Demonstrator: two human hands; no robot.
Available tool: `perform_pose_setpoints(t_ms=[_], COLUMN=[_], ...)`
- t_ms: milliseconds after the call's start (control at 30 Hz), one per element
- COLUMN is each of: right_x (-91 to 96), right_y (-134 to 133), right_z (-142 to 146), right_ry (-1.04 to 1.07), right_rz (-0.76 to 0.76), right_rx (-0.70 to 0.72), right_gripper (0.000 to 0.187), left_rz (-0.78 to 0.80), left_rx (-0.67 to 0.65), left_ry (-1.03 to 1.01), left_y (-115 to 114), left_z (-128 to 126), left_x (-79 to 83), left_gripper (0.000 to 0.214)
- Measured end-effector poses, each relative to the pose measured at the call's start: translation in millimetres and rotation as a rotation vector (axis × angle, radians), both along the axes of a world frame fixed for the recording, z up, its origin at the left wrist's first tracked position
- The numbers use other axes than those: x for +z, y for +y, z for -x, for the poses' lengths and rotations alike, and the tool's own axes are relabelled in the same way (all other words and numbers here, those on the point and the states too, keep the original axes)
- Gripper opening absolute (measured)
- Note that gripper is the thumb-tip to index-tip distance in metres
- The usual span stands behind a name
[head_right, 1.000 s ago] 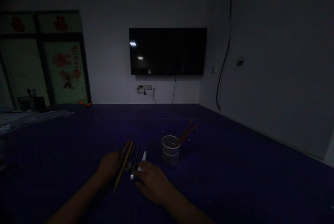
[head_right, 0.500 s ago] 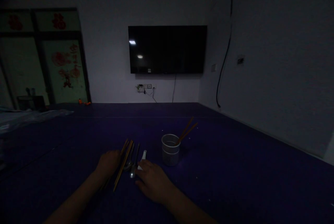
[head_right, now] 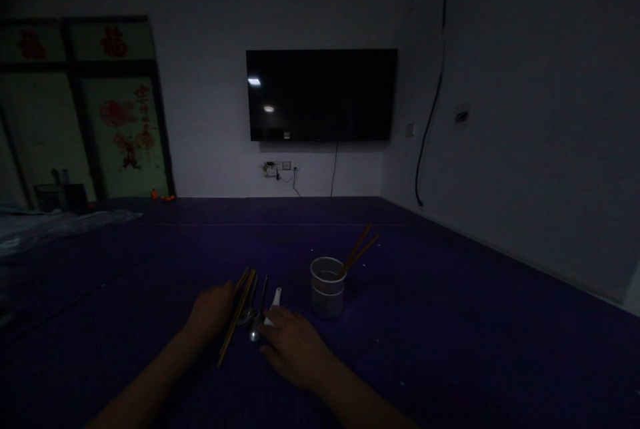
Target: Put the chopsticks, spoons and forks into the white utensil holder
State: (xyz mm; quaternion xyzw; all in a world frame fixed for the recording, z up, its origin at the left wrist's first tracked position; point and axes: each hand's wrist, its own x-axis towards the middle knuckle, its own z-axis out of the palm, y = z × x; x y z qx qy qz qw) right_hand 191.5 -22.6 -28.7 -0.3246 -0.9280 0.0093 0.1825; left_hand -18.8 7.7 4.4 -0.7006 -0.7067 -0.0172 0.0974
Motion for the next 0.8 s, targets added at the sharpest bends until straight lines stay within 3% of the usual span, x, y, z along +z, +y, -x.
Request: perform_pose_setpoints(t_ms=[800], right_x=[-0.7], right_y=[-0.5], right_z=[-0.2], right_ry=[-0.003], right_rz=[-0.020], right_rx=[-0.011], right_gripper=[0.039], left_rz=[0.035], left_rx=[-0.069], left_ry=[-0.038], left_y=[1.7], left_z=[1.3], left_x=[-1.2], left_gripper=[0.030])
